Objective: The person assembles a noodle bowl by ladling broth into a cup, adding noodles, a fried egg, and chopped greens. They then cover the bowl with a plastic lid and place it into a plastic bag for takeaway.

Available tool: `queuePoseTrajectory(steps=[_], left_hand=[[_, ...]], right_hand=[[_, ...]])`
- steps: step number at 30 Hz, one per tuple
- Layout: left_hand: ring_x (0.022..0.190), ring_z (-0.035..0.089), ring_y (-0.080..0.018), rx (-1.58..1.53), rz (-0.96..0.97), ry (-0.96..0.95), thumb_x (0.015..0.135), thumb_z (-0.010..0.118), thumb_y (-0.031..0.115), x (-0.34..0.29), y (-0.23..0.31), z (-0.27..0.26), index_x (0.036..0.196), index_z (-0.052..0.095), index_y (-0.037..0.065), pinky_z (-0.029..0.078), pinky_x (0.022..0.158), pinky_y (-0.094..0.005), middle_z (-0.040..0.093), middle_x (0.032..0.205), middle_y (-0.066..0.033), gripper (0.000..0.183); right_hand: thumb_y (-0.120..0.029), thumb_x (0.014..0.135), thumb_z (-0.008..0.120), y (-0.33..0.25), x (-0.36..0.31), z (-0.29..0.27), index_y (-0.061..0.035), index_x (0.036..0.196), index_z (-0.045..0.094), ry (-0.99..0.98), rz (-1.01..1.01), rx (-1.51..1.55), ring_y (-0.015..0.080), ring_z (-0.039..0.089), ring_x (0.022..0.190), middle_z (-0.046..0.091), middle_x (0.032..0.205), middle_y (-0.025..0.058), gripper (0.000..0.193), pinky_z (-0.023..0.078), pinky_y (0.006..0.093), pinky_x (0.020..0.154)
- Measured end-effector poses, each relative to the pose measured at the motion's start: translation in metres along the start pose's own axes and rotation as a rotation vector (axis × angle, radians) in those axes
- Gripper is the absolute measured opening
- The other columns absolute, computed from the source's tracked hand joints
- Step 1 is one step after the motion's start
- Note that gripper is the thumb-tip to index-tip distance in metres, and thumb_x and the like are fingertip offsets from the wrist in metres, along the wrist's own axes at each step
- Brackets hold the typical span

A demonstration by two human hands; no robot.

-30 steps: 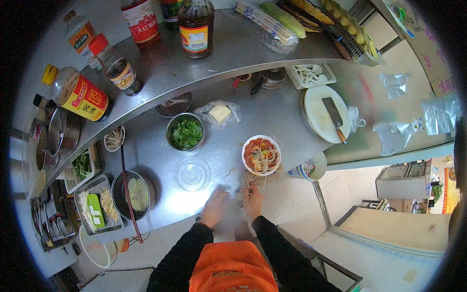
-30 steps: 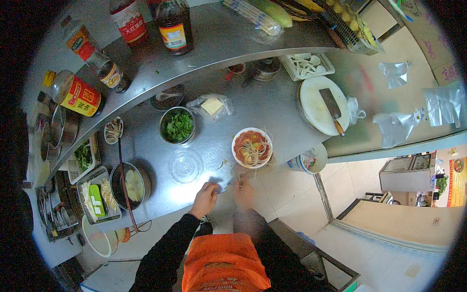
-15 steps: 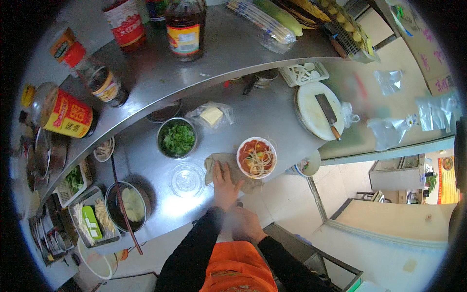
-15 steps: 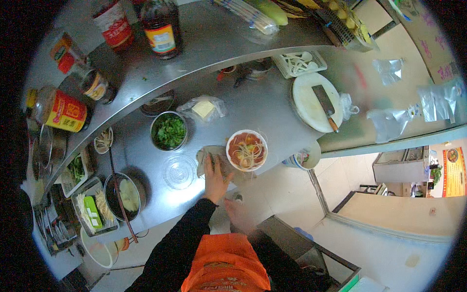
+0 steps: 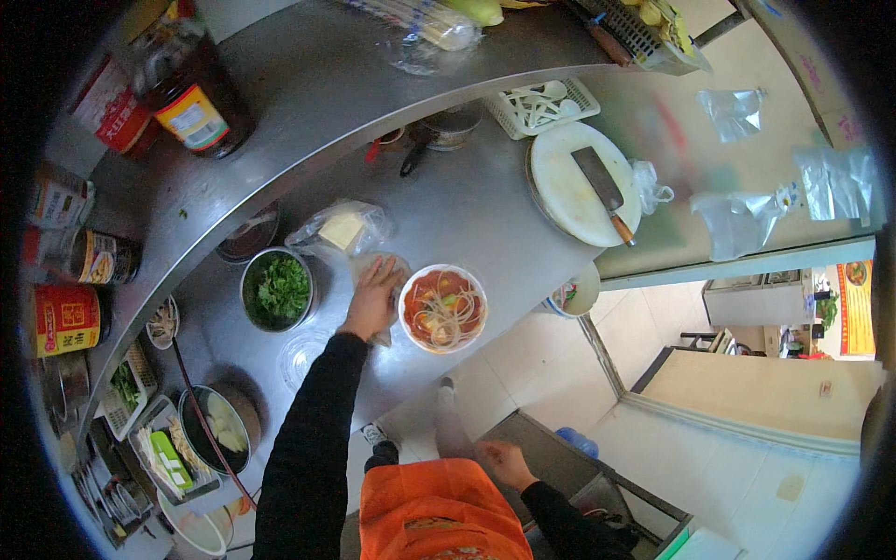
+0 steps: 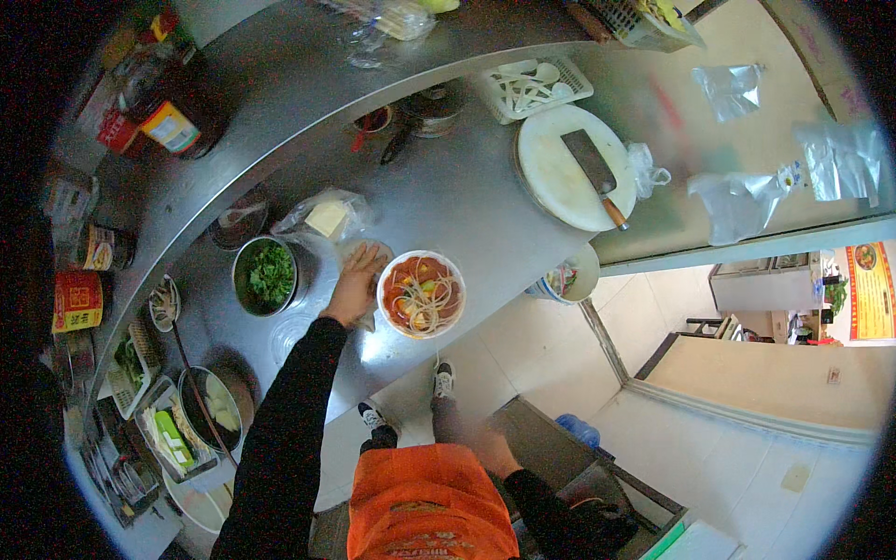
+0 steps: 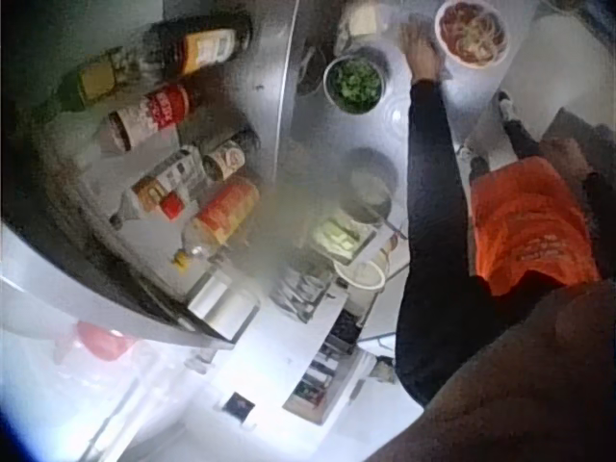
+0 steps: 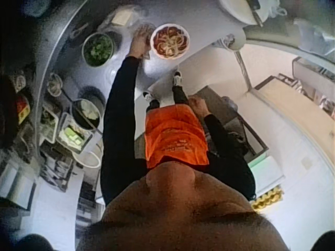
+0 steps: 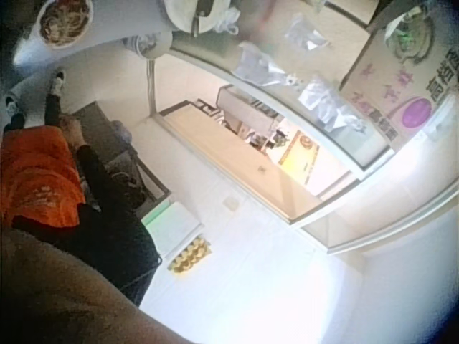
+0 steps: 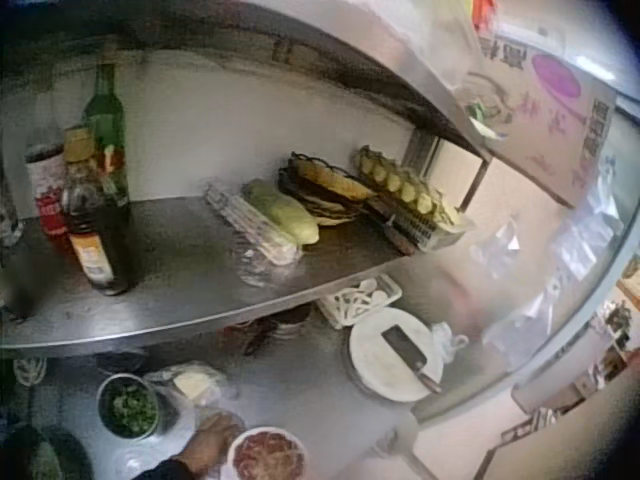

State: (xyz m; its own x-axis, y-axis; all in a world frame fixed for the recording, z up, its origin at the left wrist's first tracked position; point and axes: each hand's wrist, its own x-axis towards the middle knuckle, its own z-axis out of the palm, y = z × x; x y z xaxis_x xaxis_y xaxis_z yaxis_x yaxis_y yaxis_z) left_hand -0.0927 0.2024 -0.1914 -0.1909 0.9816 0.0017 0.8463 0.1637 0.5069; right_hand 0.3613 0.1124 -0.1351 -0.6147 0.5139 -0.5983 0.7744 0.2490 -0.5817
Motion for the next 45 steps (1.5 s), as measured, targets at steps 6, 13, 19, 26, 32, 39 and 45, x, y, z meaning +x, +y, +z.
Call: queuePoseTrajectory(steps=[6, 13, 19, 26, 32, 39, 45], left_hand=[[0.152, 0.027, -0.0439, -0.012, -0.072, 0.033, 0.092, 0.06, 0.019, -0.064, 0.033, 0.019, 0.145, 0.051, -0.002, 0.023, 0.123, -0.0584, 0.035, 0.163, -0.0204, 0.058], [0.151, 0.025, -0.0485, 0.115, -0.294, -0.07, 0.095, 0.063, 0.026, -0.139, 0.106, 0.046, 0.149, 0.044, -0.003, 0.027, 0.122, -0.0537, 0.024, 0.165, -0.0265, 0.064], [0.124, 0.049, -0.0444, 0.131, -0.265, 0.048, 0.087, 0.062, 0.002, -0.14, 0.148, 0.101, 0.149, 0.047, 0.005, 0.045, 0.104, -0.0546, 0.045, 0.142, -0.0272, 0.064], [0.121, 0.054, -0.0421, -0.195, -0.391, 0.033, 0.088, 0.067, 0.007, -0.132, 0.165, 0.059, 0.145, 0.054, 0.006, 0.049, 0.101, -0.0485, 0.052, 0.134, -0.0241, 0.058], [0.137, 0.041, -0.0477, -0.301, -0.619, 0.317, 0.092, 0.07, 0.019, -0.114, 0.122, -0.022, 0.155, 0.04, 0.004, 0.038, 0.116, -0.0502, 0.036, 0.153, -0.0309, 0.072], [0.144, 0.034, -0.0494, -0.098, -0.683, 0.757, 0.084, 0.083, 0.03, -0.298, 0.094, -0.112, 0.15, 0.04, 0.001, 0.034, 0.117, -0.0536, 0.027, 0.16, -0.0283, 0.085], [0.109, 0.062, -0.0372, -0.083, -1.308, 0.657, 0.079, 0.086, 0.049, -0.513, 0.001, -0.125, 0.139, 0.047, -0.007, 0.051, 0.091, -0.0443, 0.06, 0.123, -0.026, 0.091]], right_hand=[[-0.013, 0.099, 0.061, 0.026, 0.012, -0.006, -0.0048, 0.123, 0.071, -0.008, -0.053, 0.03, 0.0291, 0.075, 0.091, 0.075, 0.108, 0.0175, 0.028, 0.059, 0.0392, 0.081], [-0.015, 0.099, 0.062, 0.023, 0.034, -0.057, -0.0039, 0.118, 0.071, 0.023, -0.164, -0.021, 0.0287, 0.074, 0.091, 0.075, 0.105, 0.0166, 0.024, 0.058, 0.0382, 0.081], [-0.016, 0.1, 0.063, -0.005, 0.056, -0.113, -0.0032, 0.118, 0.07, 0.093, -0.112, 0.043, 0.0284, 0.074, 0.091, 0.075, 0.105, 0.0161, 0.024, 0.058, 0.037, 0.081], [-0.015, 0.1, 0.062, -0.004, 0.056, -0.112, -0.0033, 0.119, 0.07, 0.046, -0.174, 0.061, 0.0282, 0.073, 0.09, 0.075, 0.107, 0.0161, 0.024, 0.058, 0.0371, 0.081], [-0.015, 0.1, 0.061, 0.005, 0.059, -0.036, -0.0059, 0.119, 0.069, -0.24, -0.371, -0.053, 0.0317, 0.073, 0.094, 0.073, 0.114, 0.0164, 0.022, 0.058, 0.0385, 0.082], [-0.017, 0.1, 0.06, -0.096, 0.064, 0.015, -0.0052, 0.121, 0.068, -0.355, -0.473, -0.082, 0.0337, 0.072, 0.095, 0.072, 0.114, 0.0177, 0.025, 0.058, 0.0413, 0.083], [-0.016, 0.098, 0.059, -0.263, 0.07, 0.072, -0.0017, 0.124, 0.065, -0.292, -0.916, -0.14, 0.034, 0.066, 0.104, 0.069, 0.117, 0.0198, 0.03, 0.054, 0.0419, 0.088]])
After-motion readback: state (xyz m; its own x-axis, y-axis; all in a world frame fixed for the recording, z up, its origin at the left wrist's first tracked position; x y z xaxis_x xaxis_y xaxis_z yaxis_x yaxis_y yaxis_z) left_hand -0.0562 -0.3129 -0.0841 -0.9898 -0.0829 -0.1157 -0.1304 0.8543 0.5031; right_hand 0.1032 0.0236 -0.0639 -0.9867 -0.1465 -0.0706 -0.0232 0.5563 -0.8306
